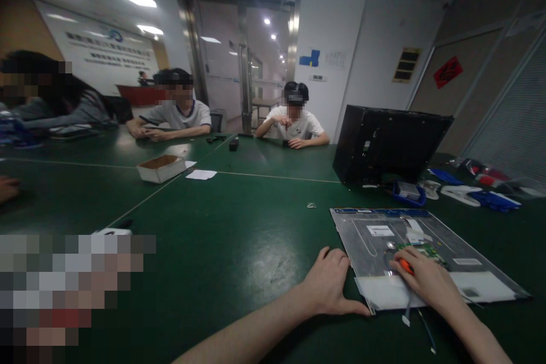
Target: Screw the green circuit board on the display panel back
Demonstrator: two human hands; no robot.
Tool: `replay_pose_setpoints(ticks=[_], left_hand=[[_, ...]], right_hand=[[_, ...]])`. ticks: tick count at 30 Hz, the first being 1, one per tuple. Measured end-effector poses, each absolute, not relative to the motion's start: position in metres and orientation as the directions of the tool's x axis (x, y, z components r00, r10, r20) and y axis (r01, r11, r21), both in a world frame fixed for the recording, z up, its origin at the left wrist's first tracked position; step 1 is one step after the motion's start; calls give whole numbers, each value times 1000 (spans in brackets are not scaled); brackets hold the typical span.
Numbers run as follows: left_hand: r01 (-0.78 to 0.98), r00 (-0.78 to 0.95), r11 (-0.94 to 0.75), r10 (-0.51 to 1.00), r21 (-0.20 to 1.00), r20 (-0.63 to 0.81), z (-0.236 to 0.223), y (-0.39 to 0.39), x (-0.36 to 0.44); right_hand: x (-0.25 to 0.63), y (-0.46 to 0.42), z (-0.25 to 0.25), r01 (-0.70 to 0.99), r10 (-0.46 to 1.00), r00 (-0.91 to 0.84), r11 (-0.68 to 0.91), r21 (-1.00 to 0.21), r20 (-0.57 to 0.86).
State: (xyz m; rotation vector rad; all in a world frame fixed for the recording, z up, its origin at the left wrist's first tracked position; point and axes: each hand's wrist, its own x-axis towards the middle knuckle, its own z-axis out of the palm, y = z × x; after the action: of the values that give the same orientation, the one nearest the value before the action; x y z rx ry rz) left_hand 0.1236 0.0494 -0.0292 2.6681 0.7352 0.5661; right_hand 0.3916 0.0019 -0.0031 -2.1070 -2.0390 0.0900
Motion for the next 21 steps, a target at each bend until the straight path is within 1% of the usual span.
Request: replay_pose_setpoints(ticks=[3, 5, 7, 10, 12, 16, 19, 21], left_hand=[[430, 809, -836, 524, 341, 266, -26, 48, 121], [446, 817, -842, 521, 304, 247, -25, 47, 121], [460, 813, -840, 529, 289, 242, -23, 45, 122], [474, 803, -831, 544, 292, 245, -22, 43, 123], [463, 806, -840, 532, 282, 261, -21, 41, 120], [433, 820, -867, 492, 247, 293, -18, 31, 106], [402, 838, -879, 466, 255, 284, -16, 22, 90], [373, 852, -887, 443, 271, 278, -14, 16, 78]], right_hand=[[362, 2, 3, 981, 998, 4, 9, -196, 64], [341, 1, 5, 980, 997, -11, 26, -200, 76], [322, 0, 6, 985, 998, -15, 25, -172, 63], [303, -2, 2, 993, 995, 98, -99, -65, -14], [298, 0, -2, 987, 987, 155, -156, -33, -36], [315, 8, -7, 979, 981, 190, -193, -64, -45], [344, 13, -6, 964, 972, 224, -232, -127, -72], [367, 15, -6, 945, 957, 275, -286, -157, -90]])
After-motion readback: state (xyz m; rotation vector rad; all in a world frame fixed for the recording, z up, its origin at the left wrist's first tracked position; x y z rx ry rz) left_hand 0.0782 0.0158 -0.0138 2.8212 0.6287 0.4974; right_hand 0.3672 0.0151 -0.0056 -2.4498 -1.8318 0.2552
